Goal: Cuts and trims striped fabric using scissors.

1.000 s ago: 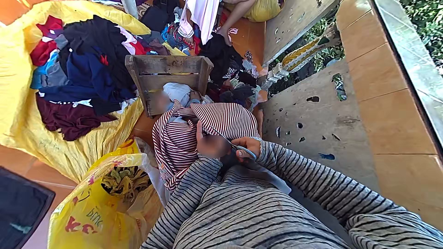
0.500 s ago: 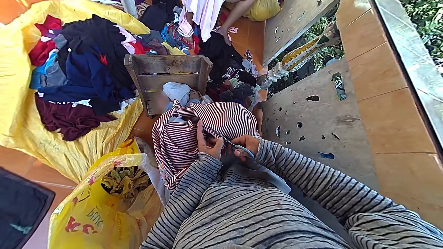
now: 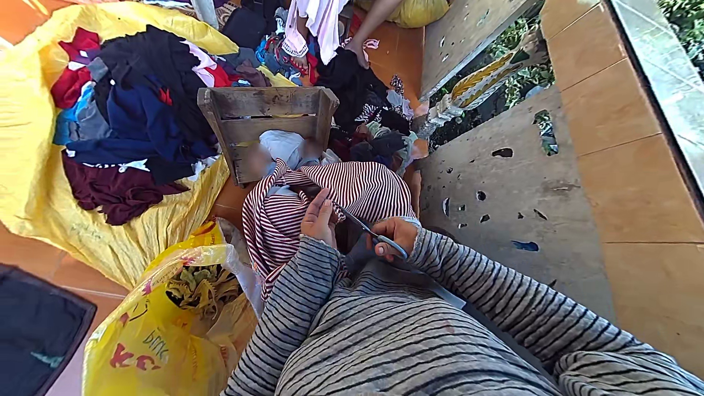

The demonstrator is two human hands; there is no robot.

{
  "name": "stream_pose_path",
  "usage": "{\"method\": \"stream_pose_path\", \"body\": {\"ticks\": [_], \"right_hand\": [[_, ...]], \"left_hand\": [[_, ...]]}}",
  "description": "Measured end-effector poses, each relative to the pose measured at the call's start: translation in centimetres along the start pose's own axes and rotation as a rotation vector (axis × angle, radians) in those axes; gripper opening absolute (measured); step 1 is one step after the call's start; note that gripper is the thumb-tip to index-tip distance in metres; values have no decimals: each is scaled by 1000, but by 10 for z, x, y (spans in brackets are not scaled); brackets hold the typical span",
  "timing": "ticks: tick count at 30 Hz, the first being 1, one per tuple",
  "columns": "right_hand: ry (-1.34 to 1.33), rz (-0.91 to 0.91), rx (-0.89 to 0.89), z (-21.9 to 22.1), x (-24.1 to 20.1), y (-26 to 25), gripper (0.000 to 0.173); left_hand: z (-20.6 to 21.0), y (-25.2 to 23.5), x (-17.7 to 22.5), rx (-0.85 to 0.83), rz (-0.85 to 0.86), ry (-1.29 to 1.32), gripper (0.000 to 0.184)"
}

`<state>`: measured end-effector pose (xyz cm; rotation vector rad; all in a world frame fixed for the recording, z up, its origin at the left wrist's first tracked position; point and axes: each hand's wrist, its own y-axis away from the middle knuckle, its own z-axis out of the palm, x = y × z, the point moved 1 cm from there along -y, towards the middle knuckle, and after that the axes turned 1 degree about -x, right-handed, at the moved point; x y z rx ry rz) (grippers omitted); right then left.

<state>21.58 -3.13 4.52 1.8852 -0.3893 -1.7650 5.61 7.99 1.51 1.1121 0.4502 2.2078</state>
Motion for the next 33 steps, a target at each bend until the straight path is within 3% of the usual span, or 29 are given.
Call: {"method": "stream_pose_path", "body": {"ticks": [7, 11, 15, 33], "right_hand": [[-89, -75, 6, 4, 5, -4, 46], [-45, -22, -44, 3, 2, -12, 55], [-24, -36, -73, 3, -5, -23, 54], [36, -56, -144, -4, -14, -27, 47]], "left_hand": [[-7, -3, 6, 99, 208, -74, 27], [-14, -3, 0, 22, 266, -96, 42], [-21, -8, -8, -53, 360, -110, 60], [-25, -9, -14, -214, 519, -138, 88]]}}
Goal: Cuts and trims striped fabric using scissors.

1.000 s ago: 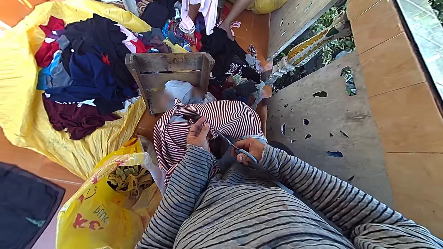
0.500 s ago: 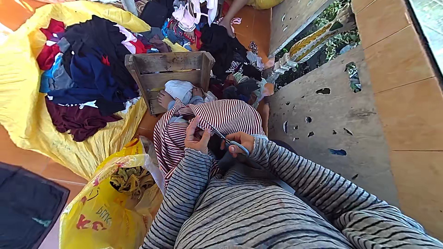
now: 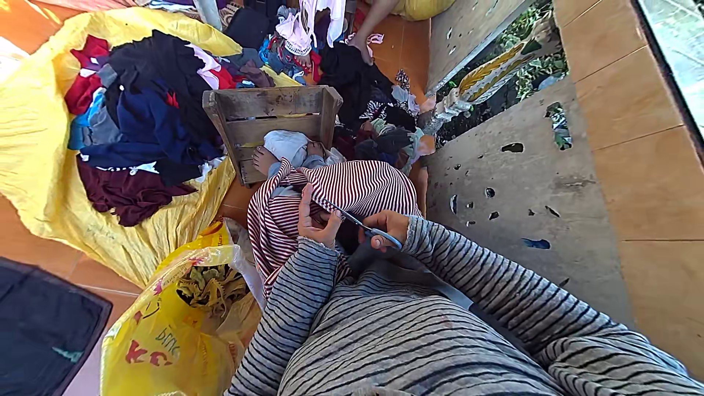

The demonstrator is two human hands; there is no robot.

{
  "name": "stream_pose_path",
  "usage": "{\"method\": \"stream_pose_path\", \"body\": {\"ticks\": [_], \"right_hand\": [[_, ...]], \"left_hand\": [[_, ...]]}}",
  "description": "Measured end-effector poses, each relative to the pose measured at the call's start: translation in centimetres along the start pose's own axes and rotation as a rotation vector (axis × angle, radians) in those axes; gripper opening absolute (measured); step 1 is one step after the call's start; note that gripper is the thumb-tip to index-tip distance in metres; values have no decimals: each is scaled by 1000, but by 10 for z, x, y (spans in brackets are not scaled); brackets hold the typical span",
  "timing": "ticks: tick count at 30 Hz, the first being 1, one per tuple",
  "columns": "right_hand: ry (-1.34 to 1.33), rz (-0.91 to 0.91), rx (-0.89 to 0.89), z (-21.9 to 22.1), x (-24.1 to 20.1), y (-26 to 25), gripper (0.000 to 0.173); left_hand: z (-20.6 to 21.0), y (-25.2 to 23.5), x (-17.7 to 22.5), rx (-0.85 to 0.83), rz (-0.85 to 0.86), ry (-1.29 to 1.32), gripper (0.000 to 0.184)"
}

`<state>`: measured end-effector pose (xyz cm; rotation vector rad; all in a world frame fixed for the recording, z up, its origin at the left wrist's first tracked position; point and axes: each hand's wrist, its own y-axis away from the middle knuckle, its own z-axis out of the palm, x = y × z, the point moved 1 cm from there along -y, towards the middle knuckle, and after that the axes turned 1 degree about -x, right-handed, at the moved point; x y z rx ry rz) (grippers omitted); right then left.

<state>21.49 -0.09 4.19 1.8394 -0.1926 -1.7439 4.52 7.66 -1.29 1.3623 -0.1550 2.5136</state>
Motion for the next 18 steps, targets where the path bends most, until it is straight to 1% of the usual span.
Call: {"method": "stream_pose_path", "body": {"ticks": [3, 7, 11, 13, 14, 16, 17, 18], "right_hand": [[34, -6, 27, 3, -6, -2, 48], [15, -22, 39, 4, -5, -7, 50], [-7, -11, 32, 3, -2, -6, 43], [-4, 2, 31, 3, -3, -4, 40], [-8, 1, 29, 3, -2, -3, 40], [-17, -7, 29, 3, -1, -1, 41], [-14, -3, 30, 3, -1, 0, 40], [-12, 10, 34, 3, -1, 0, 39]], "left_hand": [[0, 1, -1, -62, 33, -59, 88], [-2, 2, -1, -111, 26, -114, 92], [-1, 2, 3, -90, 10, -108, 93], [-1, 2, 3, -72, 24, -85, 84], [-1, 2, 3, -47, 29, -61, 75], [-1, 0, 2, 60, 29, -11, 53], [0, -1, 2, 114, 14, 7, 46], [1, -2, 3, 139, -17, 14, 44]]}}
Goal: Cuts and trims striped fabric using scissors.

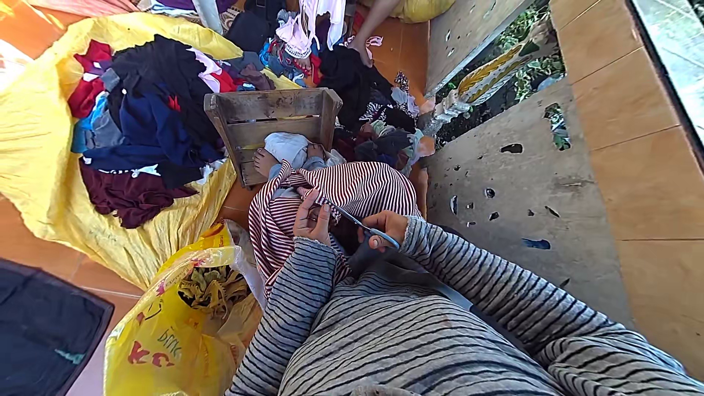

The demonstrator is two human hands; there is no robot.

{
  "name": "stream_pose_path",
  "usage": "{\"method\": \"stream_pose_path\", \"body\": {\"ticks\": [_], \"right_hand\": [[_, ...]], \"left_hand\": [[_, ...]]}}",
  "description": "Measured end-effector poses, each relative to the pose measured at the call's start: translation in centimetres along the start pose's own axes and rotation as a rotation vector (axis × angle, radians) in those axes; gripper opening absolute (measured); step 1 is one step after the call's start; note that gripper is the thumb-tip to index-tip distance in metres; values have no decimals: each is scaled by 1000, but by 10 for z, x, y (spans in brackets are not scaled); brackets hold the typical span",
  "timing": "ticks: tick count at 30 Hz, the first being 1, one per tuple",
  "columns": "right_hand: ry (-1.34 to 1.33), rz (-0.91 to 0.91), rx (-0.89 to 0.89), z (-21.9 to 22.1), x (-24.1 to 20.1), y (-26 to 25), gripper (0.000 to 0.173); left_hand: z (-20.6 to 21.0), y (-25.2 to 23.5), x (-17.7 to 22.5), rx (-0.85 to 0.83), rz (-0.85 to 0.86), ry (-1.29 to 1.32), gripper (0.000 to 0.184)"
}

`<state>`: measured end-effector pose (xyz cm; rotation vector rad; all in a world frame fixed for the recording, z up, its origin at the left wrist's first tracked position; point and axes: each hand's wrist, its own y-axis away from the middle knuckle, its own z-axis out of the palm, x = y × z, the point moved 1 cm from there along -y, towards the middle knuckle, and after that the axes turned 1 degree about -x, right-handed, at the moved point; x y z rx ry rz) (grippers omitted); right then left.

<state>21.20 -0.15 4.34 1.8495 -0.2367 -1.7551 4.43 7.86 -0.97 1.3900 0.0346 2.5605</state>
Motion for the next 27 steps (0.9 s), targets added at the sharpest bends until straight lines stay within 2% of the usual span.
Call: {"method": "stream_pose_path", "body": {"ticks": [2, 4, 10, 12, 16, 20, 25, 27], "right_hand": [[-2, 24, 11, 1, -2, 1, 36], [-10, 16, 20, 2, -2, 0, 38], [18, -41, 7, 4, 2, -9, 59], [-2, -80, -20, 3, 4, -13, 62], [-3, -122, -39, 3, 5, -14, 56], [66, -87, -20, 2, -3, -11, 49], [20, -70, -32, 2, -3, -10, 48], [14, -38, -32, 2, -5, -9, 40]], "left_hand": [[2, 1, 4, 10, -52, -1, 47], [0, 0, 1, -15, -31, 12, 56], [-1, 0, 0, -105, 42, 16, 87], [-1, 0, -2, -101, 63, 19, 88], [-3, -1, -4, -113, 74, 47, 91], [-5, -1, -4, -127, 58, 88, 91], [-5, -1, -4, -122, 82, 98, 92], [-5, -1, -4, -124, 96, 103, 93]]}}
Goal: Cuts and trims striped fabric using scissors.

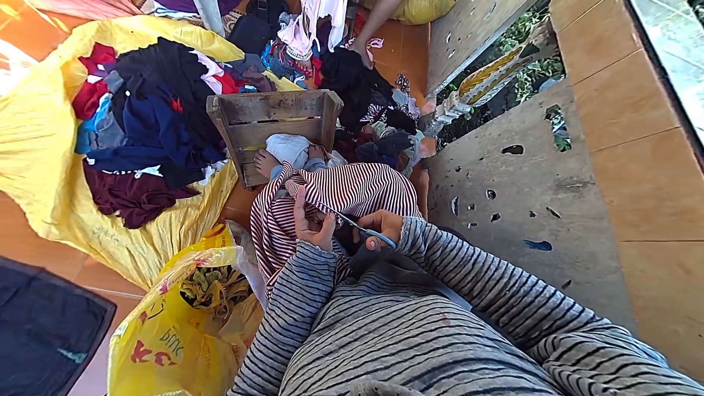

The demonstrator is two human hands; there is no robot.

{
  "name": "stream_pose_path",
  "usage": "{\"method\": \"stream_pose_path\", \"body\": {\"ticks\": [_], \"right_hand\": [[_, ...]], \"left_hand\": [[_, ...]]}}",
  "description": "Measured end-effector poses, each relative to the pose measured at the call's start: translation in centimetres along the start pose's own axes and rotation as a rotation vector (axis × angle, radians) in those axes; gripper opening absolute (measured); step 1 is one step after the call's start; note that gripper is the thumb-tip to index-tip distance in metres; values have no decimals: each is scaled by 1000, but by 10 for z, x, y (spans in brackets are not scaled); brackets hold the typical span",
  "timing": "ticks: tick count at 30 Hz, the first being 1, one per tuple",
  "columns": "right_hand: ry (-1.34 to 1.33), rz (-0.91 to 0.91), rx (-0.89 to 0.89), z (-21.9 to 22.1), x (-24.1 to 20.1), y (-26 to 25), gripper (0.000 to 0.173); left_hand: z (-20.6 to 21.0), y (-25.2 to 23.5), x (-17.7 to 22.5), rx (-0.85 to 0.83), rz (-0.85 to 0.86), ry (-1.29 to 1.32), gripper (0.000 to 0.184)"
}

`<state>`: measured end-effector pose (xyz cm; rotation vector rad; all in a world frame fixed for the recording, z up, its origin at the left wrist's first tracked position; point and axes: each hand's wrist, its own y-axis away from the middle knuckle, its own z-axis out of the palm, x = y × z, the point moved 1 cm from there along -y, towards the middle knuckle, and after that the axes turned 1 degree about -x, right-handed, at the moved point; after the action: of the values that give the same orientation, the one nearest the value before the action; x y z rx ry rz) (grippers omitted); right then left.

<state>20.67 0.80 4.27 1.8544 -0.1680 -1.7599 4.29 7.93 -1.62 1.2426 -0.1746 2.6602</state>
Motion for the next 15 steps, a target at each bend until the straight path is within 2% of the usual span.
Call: {"method": "stream_pose_path", "body": {"ticks": [3, 8, 11, 15], "right_hand": [[-8, 29, -4, 0, 1, 1, 33], [2, -28, 1, 3, -2, -4, 43], [-19, -50, 11, 2, -3, -9, 42], [-51, -40, 13, 1, 3, -10, 39]], "left_hand": [[-1, 0, 0, -8, -7, -21, 93], [0, 3, 0, -92, 24, -91, 92], [2, 4, 1, -149, 45, -133, 93], [0, 3, -1, -141, 61, -85, 98]]}}
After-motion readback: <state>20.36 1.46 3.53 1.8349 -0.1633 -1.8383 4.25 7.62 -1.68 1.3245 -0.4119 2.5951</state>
